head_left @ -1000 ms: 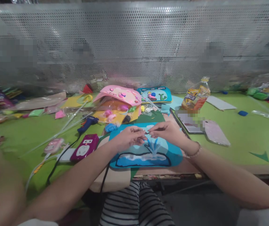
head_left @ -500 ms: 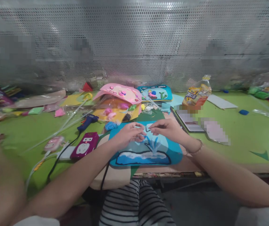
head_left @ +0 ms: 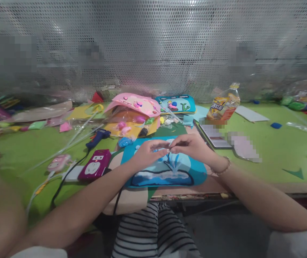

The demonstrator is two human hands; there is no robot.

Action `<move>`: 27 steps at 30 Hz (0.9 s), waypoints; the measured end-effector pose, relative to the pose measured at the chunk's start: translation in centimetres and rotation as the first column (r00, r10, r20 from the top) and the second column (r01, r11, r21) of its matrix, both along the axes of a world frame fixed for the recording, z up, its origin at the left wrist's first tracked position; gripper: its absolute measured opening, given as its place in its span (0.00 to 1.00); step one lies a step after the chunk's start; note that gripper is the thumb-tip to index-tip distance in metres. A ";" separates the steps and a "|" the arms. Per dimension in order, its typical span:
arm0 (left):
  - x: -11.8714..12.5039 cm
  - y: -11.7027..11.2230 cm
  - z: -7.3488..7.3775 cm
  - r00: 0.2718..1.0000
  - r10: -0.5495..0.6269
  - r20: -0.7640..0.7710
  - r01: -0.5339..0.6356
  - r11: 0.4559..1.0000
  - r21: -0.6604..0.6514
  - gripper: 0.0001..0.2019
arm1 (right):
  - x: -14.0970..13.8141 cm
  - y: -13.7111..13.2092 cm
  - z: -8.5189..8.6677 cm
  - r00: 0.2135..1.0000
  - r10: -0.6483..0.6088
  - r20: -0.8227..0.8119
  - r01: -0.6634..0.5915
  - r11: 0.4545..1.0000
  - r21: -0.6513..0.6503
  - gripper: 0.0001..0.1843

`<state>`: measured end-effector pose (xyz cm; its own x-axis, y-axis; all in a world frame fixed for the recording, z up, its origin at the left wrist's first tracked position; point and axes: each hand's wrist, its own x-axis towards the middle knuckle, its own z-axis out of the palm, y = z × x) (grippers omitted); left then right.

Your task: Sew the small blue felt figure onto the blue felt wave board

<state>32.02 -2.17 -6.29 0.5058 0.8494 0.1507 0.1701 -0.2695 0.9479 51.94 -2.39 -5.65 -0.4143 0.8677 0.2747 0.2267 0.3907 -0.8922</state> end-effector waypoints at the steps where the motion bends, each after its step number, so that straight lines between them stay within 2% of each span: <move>1: 0.1 0.0 -0.1 1.000 -0.022 -0.001 0.022 0.999 -0.050 0.17 | 0.0 -0.1 0.0 1.000 -0.012 0.019 0.011 0.999 0.036 0.10; 6: 0.3 0.1 -0.3 0.988 -0.111 0.106 0.130 0.972 -0.196 0.16 | 0.1 -0.5 0.2 0.986 -0.078 0.145 0.039 0.967 0.253 0.08; 10: 0.3 0.2 -0.5 0.966 -0.149 0.212 0.212 0.924 -0.317 0.17 | 0.1 -0.7 0.6 0.982 -0.013 0.188 -0.043 0.957 0.288 0.08; 13: 0.1 0.4 -0.6 0.958 -0.136 0.251 0.222 0.907 -0.357 0.16 | 0.2 -0.6 0.7 0.977 0.031 0.211 -0.093 0.953 0.289 0.10; 19: -0.3 0.5 -0.9 0.967 -0.127 0.220 0.191 0.935 -0.299 0.13 | 0.3 -0.4 0.5 0.972 0.016 0.236 -0.099 0.934 0.343 0.11; 27: 0.0 0.3 -0.9 0.953 -0.084 0.292 0.219 0.855 -0.469 0.16 | 0.3 -0.6 0.3 0.954 -0.121 0.273 -0.031 0.870 0.493 0.19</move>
<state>32.04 -1.91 -7.15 0.6362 0.7613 -0.1255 -0.0961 0.2396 0.9661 52.19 -2.99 -5.35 -0.5041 0.6731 0.5412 0.4694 0.7395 -0.4825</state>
